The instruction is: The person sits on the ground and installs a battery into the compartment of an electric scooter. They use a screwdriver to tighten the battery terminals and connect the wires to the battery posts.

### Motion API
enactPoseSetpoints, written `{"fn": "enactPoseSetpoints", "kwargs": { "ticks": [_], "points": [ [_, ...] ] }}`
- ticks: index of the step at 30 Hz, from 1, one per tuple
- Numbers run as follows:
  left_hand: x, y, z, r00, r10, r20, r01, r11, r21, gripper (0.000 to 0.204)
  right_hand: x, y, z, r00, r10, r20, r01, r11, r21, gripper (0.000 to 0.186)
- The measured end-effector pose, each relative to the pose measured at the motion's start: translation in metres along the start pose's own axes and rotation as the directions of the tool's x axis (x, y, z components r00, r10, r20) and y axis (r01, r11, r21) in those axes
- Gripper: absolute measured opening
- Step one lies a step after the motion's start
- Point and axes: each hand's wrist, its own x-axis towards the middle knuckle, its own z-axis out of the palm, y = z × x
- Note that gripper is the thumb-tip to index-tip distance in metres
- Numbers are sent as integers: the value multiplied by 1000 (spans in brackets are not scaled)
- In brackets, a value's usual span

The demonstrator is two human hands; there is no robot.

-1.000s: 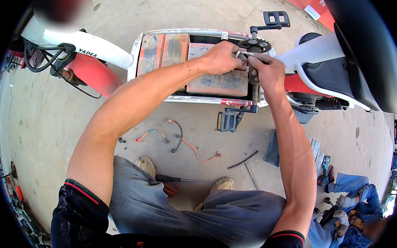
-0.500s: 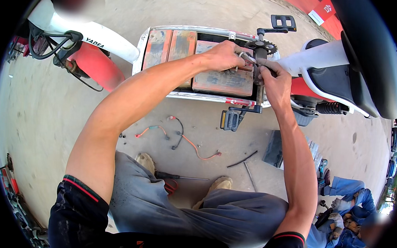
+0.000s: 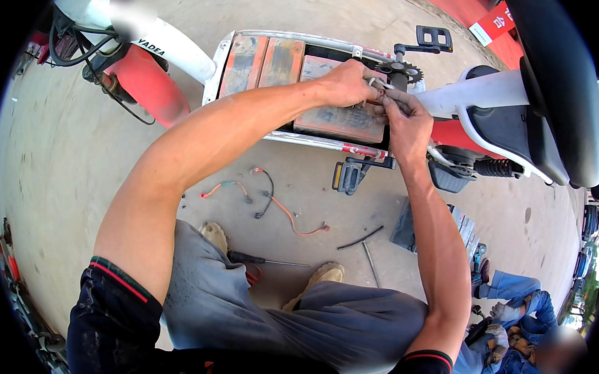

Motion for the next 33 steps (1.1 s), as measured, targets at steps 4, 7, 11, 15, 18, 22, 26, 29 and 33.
{"fn": "enactPoseSetpoints", "kwargs": {
  "ticks": [4, 7, 11, 15, 18, 22, 26, 29, 33],
  "points": [
    [-1, -8, 6, 997, 66, -47, -69, 996, -57, 23, 6, 3, 0, 999, 31, 7, -31, 998, 63, 19],
    [3, -17, 10, 994, 82, -71, -88, 991, -96, 22, 6, 5, 3, 999, 35, -1, -35, 997, 73, 19],
    [4, -19, 11, 995, 68, -73, -72, 996, -57, 23, 4, 7, 4, 999, 48, -26, -44, 993, 110, 19],
    [1, -14, 12, 998, 47, -41, -52, 990, -129, 25, 7, 9, 3, 998, 51, -43, -47, 994, 100, 19],
    [0, -15, 11, 998, 59, -37, -64, 990, -126, 27, 8, 9, 3, 998, 49, -32, -46, 996, 75, 19],
    [-2, -16, 13, 995, 92, -22, -95, 974, -203, 30, 6, 10, 2, 999, 41, -17, -41, 999, 34, 19],
    [-2, -16, 15, 993, 94, -71, -105, 978, -179, 28, 4, -2, 8, 995, 92, -43, -90, 994, 55, 19],
    [-3, -14, 15, 995, 64, -71, -75, 983, -170, 21, 5, -2, 6, 995, 81, -63, -78, 996, 38, 20],
    [-3, -15, 14, 989, 116, -88, -120, 992, -41, 23, 4, -3, 7, 993, 76, -93, -78, 997, -8, 22]
  ]
}}
